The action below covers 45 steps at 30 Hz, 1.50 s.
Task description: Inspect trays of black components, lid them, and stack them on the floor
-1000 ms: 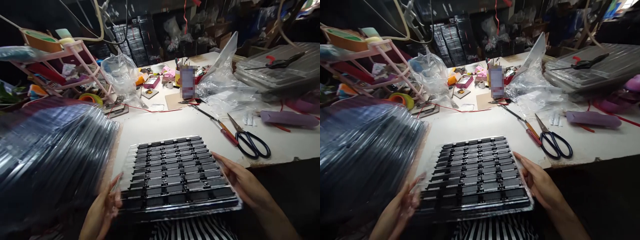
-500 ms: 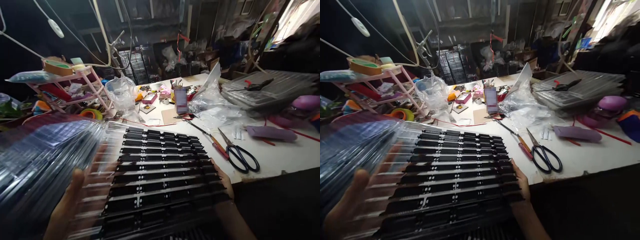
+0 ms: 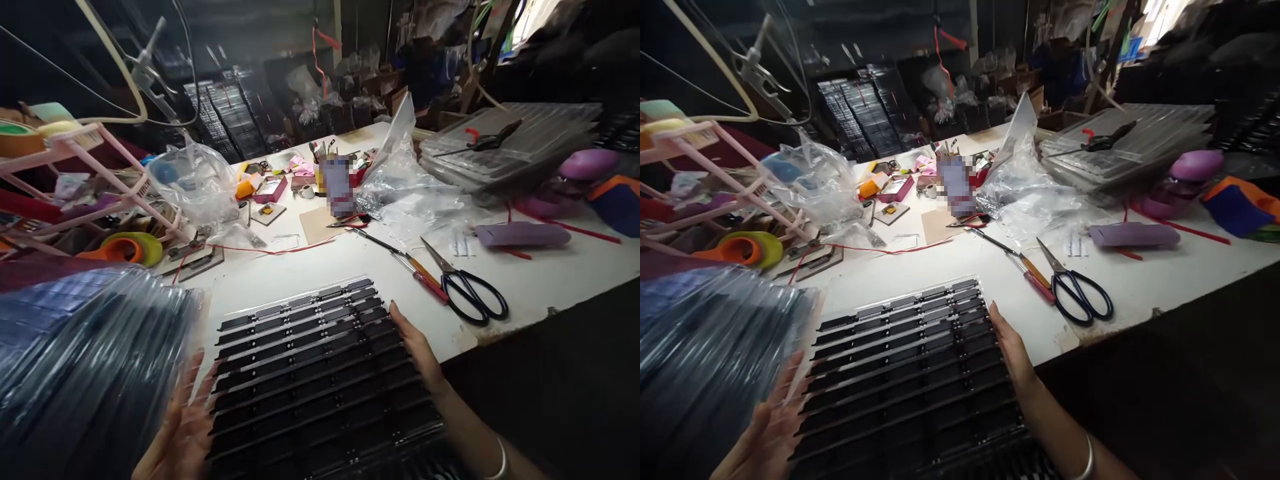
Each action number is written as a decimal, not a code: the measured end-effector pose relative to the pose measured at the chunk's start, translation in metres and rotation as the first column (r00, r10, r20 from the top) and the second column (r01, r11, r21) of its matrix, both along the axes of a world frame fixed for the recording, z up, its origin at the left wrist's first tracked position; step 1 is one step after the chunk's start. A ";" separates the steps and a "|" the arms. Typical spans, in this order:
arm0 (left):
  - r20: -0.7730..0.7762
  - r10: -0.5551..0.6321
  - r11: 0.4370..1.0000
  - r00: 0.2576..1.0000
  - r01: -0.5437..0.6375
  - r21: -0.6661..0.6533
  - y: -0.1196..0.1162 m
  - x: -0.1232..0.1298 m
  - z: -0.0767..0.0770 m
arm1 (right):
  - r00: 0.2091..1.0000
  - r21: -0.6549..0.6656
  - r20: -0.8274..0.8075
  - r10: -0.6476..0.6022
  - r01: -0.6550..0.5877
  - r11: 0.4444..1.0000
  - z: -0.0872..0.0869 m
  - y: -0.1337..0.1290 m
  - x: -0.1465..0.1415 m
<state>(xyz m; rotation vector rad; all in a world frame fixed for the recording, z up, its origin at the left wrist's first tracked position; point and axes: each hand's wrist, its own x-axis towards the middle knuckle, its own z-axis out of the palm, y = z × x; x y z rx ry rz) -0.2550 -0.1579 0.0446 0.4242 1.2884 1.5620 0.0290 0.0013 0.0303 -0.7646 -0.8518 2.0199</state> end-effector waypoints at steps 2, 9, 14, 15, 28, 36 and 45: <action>-0.038 0.075 0.993 0.996 -0.078 -0.089 -0.001 0.001 -0.005 | 1.000 -0.051 -0.013 0.024 -0.025 0.998 -0.004 -0.003 -0.006; -0.047 0.154 0.965 0.987 -0.161 -0.209 0.006 0.004 -0.008 | 0.992 -0.257 -0.112 -0.054 0.024 0.966 -0.017 -0.006 -0.012; -0.069 0.118 0.959 0.991 -0.132 -0.250 0.010 0.005 -0.001 | 0.984 -0.331 -0.150 -0.094 0.039 0.943 -0.021 -0.006 -0.011; -0.075 0.120 0.959 0.990 -0.135 -0.249 0.010 0.004 -0.001 | 0.985 -0.327 -0.145 -0.095 0.043 0.944 -0.022 -0.007 -0.011; 0.026 0.239 0.966 0.971 -0.235 -0.106 0.008 0.013 -0.013 | 0.987 -0.109 0.125 -0.098 0.112 0.988 -0.026 -0.011 -0.008; 0.094 0.247 0.968 0.965 -0.241 -0.066 0.006 0.008 -0.019 | 0.964 -0.122 0.207 -0.164 0.192 0.974 -0.053 -0.004 0.022; 0.184 0.210 0.976 0.960 -0.218 0.025 0.002 0.002 -0.025 | 0.941 -0.333 0.278 -0.194 0.284 0.899 -0.039 -0.006 0.023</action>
